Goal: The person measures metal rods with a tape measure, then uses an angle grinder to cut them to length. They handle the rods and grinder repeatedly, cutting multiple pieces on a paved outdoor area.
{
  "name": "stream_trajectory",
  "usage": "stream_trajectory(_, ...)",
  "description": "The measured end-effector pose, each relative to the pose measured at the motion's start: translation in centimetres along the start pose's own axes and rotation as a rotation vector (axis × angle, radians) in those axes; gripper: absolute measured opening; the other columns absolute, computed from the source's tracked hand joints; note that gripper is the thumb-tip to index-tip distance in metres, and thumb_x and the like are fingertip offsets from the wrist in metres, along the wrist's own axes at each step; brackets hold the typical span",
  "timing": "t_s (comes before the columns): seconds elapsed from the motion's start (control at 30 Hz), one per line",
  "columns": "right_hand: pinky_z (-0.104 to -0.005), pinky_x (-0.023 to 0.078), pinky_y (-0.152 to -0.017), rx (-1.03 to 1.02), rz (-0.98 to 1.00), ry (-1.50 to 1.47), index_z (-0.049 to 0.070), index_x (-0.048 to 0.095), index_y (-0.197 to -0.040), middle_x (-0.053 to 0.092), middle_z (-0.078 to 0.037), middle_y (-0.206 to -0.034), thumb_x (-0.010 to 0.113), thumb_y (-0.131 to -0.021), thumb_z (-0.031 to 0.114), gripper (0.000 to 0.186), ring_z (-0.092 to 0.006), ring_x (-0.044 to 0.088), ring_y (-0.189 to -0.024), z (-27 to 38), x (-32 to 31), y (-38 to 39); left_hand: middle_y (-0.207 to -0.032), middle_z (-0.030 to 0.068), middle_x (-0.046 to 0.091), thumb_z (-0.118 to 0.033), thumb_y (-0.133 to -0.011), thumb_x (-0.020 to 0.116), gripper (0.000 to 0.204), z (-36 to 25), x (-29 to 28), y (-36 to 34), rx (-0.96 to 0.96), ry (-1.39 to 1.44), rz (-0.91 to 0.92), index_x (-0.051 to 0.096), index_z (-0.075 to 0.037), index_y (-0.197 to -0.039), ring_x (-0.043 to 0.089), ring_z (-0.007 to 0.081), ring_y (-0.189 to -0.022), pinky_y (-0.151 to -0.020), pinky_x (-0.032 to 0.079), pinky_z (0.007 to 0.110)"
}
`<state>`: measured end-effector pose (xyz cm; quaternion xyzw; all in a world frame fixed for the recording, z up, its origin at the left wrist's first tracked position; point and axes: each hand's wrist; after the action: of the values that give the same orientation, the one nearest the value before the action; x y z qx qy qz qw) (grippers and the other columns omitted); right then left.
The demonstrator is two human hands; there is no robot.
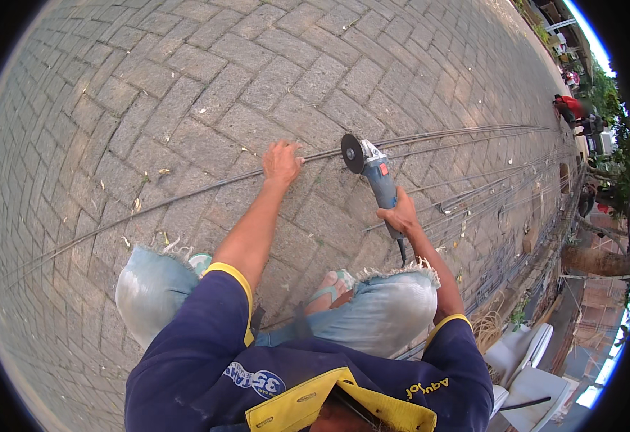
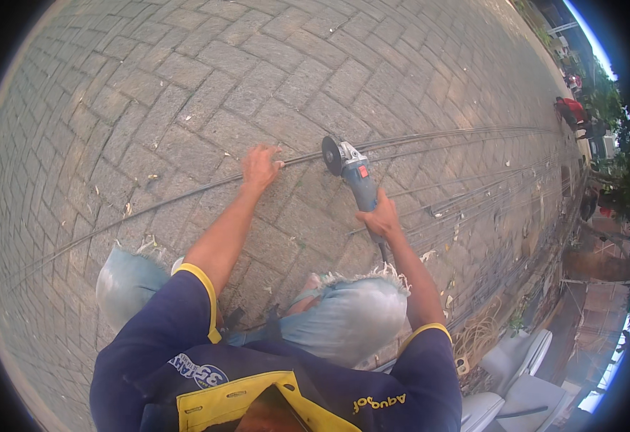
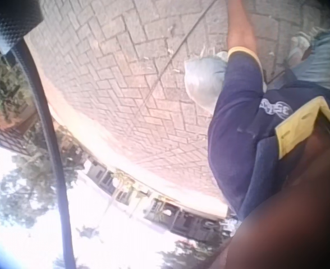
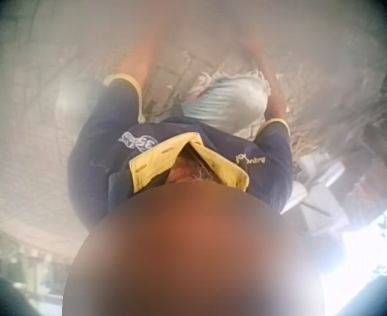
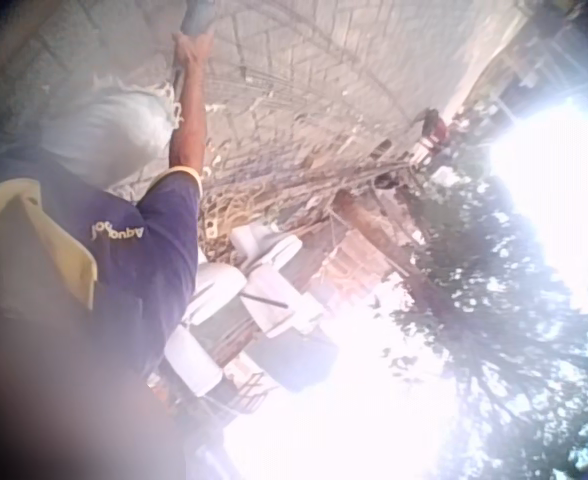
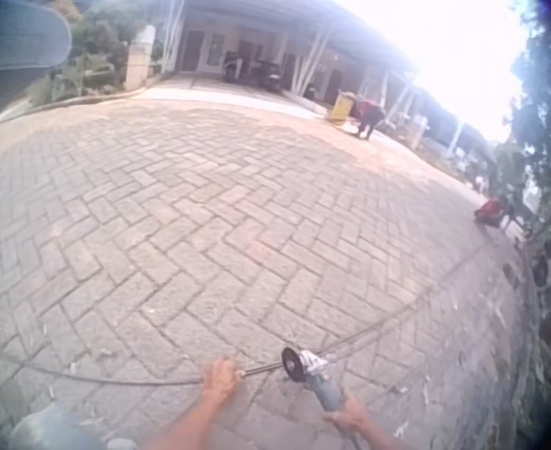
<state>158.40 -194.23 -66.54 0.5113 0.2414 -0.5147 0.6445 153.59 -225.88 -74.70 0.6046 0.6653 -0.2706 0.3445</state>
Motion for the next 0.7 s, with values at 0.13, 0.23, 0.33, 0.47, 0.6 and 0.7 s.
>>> stream_trajectory(0.13, -0.0468, 0.047, -0.089, 0.049, -0.007, 0.037, -0.004, 0.049, -0.117, 0.061, -0.03, -0.108, 0.076, -0.058, 0.032, 0.074, -0.0437, 0.06, -0.102, 0.8, 0.2, 0.0, -0.113, 0.0043, 0.063, -0.019, -0.078, 0.073, 0.027, 1.3, 1.4, -0.3, 0.055, -0.068, 0.091, 0.073, -0.023, -0.105, 0.055, 0.0264, -0.112, -0.094, 0.046, 0.043)
stream_trajectory(0.23, -0.0461, 0.048, -0.087, 0.045, -0.01, -0.018, -0.005, 0.05, -0.114, 0.061, -0.03, -0.105, 0.075, -0.058, 0.032, 0.071, -0.0437, 0.06, -0.101, 1.3, 0.2, 0.1, -0.112, 0.0048, 0.063, -0.016, -0.078, 0.072, 0.025, 2.1, 2.6, -0.2, 0.085, -0.076, 0.071, 0.074, -0.022, -0.102, 0.056, 0.0267, -0.109, -0.092, 0.048, 0.042)
stream_trajectory(0.33, -0.0453, 0.048, -0.086, 0.044, -0.025, 0.014, -0.005, 0.052, -0.112, 0.062, -0.03, -0.104, 0.075, -0.058, 0.032, 0.07, -0.0433, 0.061, -0.1, 1.7, 0.2, -0.2, -0.107, 0.0055, 0.065, -0.012, -0.078, 0.069, 0.023, 2.6, 3.3, -0.3, 0.116, -0.052, 0.016, 0.075, -0.02, -0.098, 0.059, 0.0266, -0.104, -0.089, 0.05, 0.041)
stream_trajectory(0.47, -0.0457, 0.048, -0.085, 0.046, 0.008, -0.001, -0.006, 0.052, -0.111, 0.063, -0.03, -0.102, 0.076, -0.058, 0.031, 0.069, -0.0428, 0.062, -0.099, 1.9, 0.0, -0.8, -0.099, 0.0057, 0.067, -0.009, -0.078, 0.066, 0.02, 2.6, 3.4, -0.3, 0.147, -0.034, -0.038, 0.076, -0.017, -0.093, 0.061, 0.0259, -0.1, -0.087, 0.052, 0.039)
stream_trajectory(0.6, -0.0466, 0.048, -0.085, 0.038, 0.03, 0.014, -0.006, 0.052, -0.111, 0.063, -0.029, -0.1, 0.075, -0.059, 0.032, 0.069, -0.043, 0.062, -0.098, 1.8, -0.1, -1.2, -0.097, 0.0051, 0.067, -0.009, -0.077, 0.068, 0.018, 2.5, 3.1, -0.2, 0.143, 0.003, -0.048, 0.076, -0.016, -0.091, 0.061, 0.0252, -0.099, -0.087, 0.052, 0.038)
stream_trajectory(0.7, -0.0469, 0.048, -0.086, 0.045, 0.029, 0.043, -0.006, 0.051, -0.112, 0.063, -0.029, -0.102, 0.075, -0.059, 0.032, 0.069, -0.043, 0.061, -0.099, 1.7, -0.1, -1.4, -0.096, 0.0051, 0.068, -0.009, -0.075, 0.071, 0.017, 2.6, 3.2, -0.3, 0.141, 0.025, -0.023, 0.075, -0.015, -0.09, 0.061, 0.0251, -0.099, -0.086, 0.052, 0.038)
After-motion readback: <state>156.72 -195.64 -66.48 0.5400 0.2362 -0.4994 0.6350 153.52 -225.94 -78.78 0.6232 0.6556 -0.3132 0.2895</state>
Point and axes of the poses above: each hand's wrist, its own y-axis away from the middle knuckle, its own x-axis out of the palm, z = x × y
